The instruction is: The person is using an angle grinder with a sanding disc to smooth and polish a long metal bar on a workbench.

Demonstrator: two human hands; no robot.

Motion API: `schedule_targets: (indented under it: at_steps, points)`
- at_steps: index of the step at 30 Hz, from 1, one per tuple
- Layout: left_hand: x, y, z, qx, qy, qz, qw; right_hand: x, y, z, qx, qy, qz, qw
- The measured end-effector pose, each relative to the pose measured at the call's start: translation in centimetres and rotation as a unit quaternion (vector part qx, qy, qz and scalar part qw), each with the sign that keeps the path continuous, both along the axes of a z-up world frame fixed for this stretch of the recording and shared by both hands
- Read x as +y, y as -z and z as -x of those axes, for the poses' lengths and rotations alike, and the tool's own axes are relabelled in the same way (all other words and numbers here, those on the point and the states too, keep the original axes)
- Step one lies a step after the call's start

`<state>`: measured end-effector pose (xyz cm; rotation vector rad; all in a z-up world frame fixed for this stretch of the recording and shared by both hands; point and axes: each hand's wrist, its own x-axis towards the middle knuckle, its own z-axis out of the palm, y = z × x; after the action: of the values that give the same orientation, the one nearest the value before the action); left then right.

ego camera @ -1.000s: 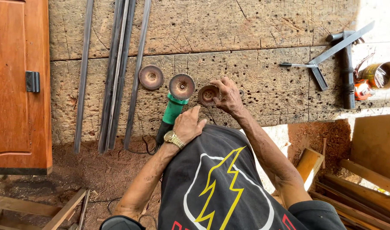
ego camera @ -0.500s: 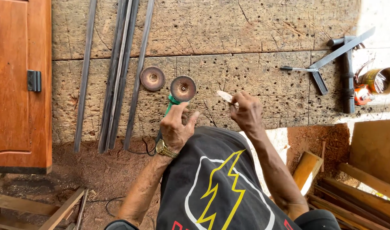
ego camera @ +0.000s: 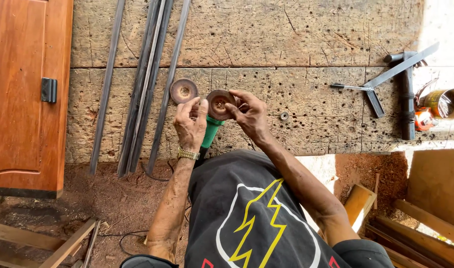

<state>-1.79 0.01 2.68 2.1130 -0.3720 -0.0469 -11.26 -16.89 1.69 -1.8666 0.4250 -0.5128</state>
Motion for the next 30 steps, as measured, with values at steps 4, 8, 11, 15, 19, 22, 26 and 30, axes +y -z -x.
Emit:
schedule_targets:
  at_steps: [4, 8, 11, 15, 19, 22, 26, 30]
  points:
    - [-0.7, 0.2, -0.2, 0.045, 0.005, -0.027, 0.999, 0.0, -0.3, -0.9, 0.068, 0.005, 0.016, 0.998]
    - [-0.9, 1.1, -0.2, -0.003, 0.031, -0.007, 0.999, -0.1, -0.9, -1.1, 0.084, 0.019, 0.039, 0.996]
    - [-0.9, 0.5, -0.4, -0.002, 0.039, 0.006, 0.999, 0.0, -1.8, -1.1, 0.083, 0.027, 0.062, 0.994]
    - [-0.9, 0.1, -0.7, 0.001, 0.051, 0.006, 0.999, -0.1, -1.7, -1.3, 0.082, 0.035, 0.123, 0.988]
    - [-1.1, 0.3, -1.0, 0.065, 0.045, 0.017, 0.997, -0.5, -0.9, -1.6, 0.08, 0.025, 0.057, 0.995]
    - [-1.0, 0.3, -1.2, 0.122, 0.044, 0.015, 0.991, -0.6, 0.2, -1.4, 0.135, 0.014, -0.147, 0.98]
    - [-0.8, 1.0, -1.4, 0.132, 0.056, 0.033, 0.989, 0.0, -0.1, -1.0, 0.114, 0.006, 0.068, 0.991]
    - [-0.9, 1.5, -1.6, 0.218, 0.038, 0.094, 0.971, -0.2, -2.5, -0.7, -0.04, -0.032, 0.312, 0.949]
